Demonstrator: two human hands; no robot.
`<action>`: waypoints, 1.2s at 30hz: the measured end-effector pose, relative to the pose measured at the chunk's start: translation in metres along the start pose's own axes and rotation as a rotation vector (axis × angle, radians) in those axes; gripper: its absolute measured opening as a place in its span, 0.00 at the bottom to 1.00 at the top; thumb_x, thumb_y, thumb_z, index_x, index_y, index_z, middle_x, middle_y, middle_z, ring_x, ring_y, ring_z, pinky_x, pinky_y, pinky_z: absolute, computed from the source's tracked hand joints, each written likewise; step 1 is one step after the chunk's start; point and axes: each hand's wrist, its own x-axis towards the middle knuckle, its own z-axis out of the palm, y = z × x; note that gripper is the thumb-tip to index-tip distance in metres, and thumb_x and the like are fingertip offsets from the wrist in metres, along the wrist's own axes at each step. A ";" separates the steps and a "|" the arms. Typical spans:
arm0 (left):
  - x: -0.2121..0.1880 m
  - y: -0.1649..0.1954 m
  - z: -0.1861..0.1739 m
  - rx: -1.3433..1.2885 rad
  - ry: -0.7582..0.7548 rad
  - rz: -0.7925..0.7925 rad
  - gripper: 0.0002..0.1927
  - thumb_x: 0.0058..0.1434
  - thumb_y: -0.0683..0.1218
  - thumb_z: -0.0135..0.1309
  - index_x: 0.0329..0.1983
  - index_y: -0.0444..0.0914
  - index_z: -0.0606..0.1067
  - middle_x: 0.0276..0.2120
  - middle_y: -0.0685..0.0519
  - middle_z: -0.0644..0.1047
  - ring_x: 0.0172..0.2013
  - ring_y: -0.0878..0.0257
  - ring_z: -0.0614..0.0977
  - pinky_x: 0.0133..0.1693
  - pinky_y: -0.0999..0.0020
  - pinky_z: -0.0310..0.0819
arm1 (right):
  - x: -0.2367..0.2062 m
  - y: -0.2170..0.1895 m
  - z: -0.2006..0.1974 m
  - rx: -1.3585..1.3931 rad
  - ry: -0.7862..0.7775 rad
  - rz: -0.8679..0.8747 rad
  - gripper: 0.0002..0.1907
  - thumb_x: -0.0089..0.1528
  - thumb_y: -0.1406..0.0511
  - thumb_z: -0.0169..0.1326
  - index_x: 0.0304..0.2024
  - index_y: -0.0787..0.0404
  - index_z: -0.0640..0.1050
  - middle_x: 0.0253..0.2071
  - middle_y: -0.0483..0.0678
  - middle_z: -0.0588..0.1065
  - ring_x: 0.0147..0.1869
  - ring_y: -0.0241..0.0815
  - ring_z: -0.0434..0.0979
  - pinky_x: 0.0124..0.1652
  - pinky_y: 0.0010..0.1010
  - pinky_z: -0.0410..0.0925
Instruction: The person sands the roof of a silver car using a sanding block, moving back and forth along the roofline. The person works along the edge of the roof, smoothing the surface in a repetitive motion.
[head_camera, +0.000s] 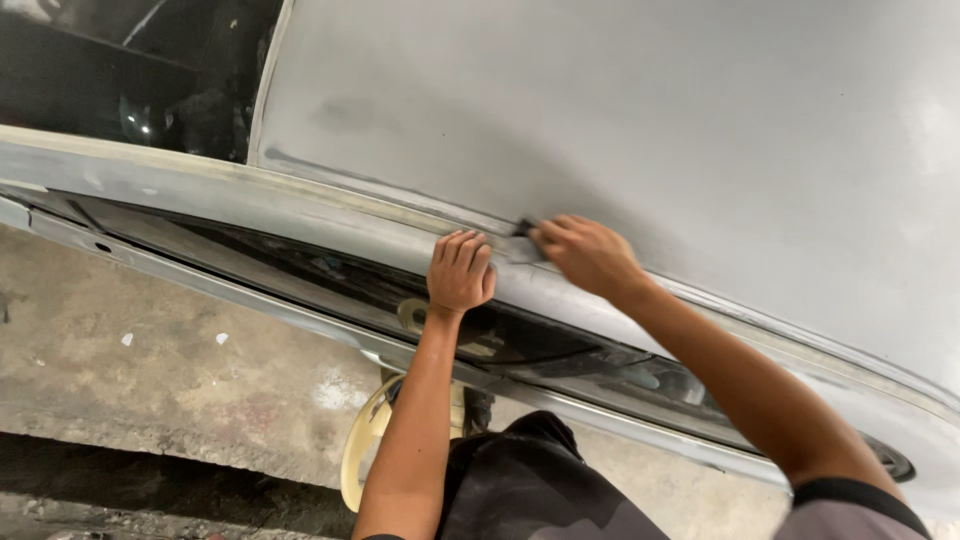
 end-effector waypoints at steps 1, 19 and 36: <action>0.000 0.000 0.000 -0.019 0.002 -0.021 0.11 0.58 0.42 0.51 0.43 0.34 0.73 0.46 0.44 0.76 0.51 0.48 0.78 0.57 0.50 0.72 | 0.007 -0.003 0.001 0.012 -0.035 0.005 0.15 0.64 0.66 0.52 0.51 0.63 0.80 0.46 0.45 0.78 0.52 0.42 0.77 0.52 0.32 0.72; 0.000 -0.001 0.003 -0.037 0.036 -0.034 0.09 0.59 0.41 0.51 0.42 0.35 0.73 0.46 0.46 0.76 0.51 0.48 0.78 0.57 0.50 0.72 | -0.006 -0.005 0.015 -0.055 0.024 0.020 0.19 0.61 0.68 0.52 0.54 0.61 0.80 0.45 0.45 0.78 0.50 0.42 0.78 0.51 0.31 0.73; 0.062 0.033 -0.021 -0.229 -0.386 0.119 0.34 0.51 0.46 0.64 0.64 0.47 0.75 0.64 0.58 0.75 0.67 0.52 0.69 0.66 0.50 0.55 | -0.041 -0.047 -0.002 0.331 0.000 0.594 0.34 0.53 0.59 0.61 0.62 0.58 0.73 0.61 0.55 0.70 0.64 0.58 0.70 0.60 0.47 0.66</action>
